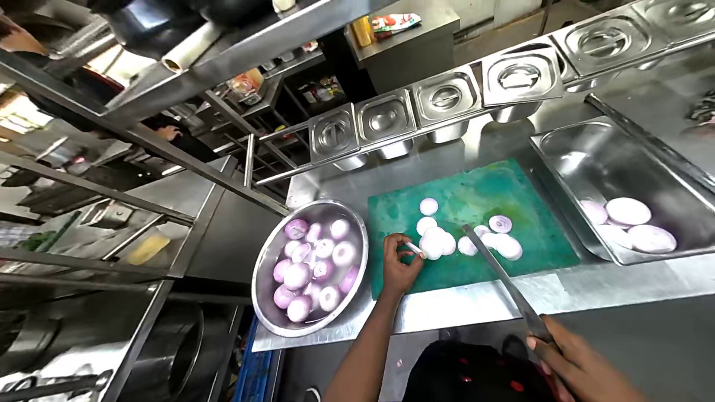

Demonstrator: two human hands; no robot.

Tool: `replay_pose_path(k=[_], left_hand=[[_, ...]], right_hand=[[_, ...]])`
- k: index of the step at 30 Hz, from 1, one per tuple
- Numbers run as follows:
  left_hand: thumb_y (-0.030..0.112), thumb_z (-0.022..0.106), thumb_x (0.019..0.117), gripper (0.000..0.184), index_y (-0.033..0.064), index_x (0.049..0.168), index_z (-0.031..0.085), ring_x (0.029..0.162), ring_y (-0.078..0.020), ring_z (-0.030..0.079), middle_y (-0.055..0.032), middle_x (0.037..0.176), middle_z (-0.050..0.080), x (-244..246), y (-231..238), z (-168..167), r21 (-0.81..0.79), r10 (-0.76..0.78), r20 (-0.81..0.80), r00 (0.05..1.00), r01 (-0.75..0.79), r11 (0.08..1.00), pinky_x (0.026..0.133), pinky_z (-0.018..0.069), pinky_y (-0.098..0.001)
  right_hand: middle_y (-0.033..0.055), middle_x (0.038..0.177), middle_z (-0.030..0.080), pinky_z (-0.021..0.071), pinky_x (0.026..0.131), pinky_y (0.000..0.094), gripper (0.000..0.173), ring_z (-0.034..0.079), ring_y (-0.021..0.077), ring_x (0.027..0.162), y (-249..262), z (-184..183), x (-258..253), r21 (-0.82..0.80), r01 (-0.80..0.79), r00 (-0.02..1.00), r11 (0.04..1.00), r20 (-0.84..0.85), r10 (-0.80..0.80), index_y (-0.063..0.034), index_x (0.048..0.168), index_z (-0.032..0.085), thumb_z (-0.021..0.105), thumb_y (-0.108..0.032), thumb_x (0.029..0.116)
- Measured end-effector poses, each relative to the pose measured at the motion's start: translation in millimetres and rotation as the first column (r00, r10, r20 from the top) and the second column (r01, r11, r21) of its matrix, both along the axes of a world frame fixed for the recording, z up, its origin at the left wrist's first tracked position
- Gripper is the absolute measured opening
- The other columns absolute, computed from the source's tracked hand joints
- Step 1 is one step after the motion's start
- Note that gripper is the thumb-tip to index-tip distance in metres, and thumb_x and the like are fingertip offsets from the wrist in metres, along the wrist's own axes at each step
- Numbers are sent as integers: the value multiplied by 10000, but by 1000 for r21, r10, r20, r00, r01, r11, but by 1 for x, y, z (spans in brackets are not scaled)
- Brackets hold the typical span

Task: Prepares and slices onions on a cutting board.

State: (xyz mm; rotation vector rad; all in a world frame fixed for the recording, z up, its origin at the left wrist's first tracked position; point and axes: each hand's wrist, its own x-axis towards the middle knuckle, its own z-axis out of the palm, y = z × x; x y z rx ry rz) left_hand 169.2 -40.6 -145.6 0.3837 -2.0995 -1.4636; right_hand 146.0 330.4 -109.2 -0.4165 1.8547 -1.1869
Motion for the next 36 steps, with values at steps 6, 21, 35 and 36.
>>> replay_pose_path(k=[6,21,35,36], left_hand=[[194,799,801,493,104,1255,630,984,-203,651,-114,1257,592,-24,4,28,-135,89,279,956,-53,989,772,590,-384],[432,910,706,778,274,1398,591,1137,-380,610,-207,1434,480,-72,21,66,-339,7,837,547,507,792,896,549,-575],[391,862,749,742,140,1379,562,1159,-400,624,-206,1353,581,-76,-5,94,-360,104,838,536,400,843,925,530,-627],[375,867,757,728,118,1365,561,1145,-409,627,-224,1323,594,-77,-16,96,-362,116,821,560,352,863,923,524,-634]], right_hand=[[80,739,651,583,474,427,333,635,231,497,10,-3,3,-8,42,999,999,-20,-42,-78,1228,534,525,-360,1051],[76,708,647,587,511,454,326,654,240,528,24,-15,8,46,32,991,998,-128,-26,-110,1202,557,529,-388,1034],[113,762,669,597,570,500,376,677,272,585,26,-23,6,34,50,983,998,-179,-43,-55,1241,563,554,-370,1036],[108,754,667,597,560,494,369,674,267,573,27,-24,7,36,65,985,997,-164,-59,-62,1231,565,553,-373,1033]])
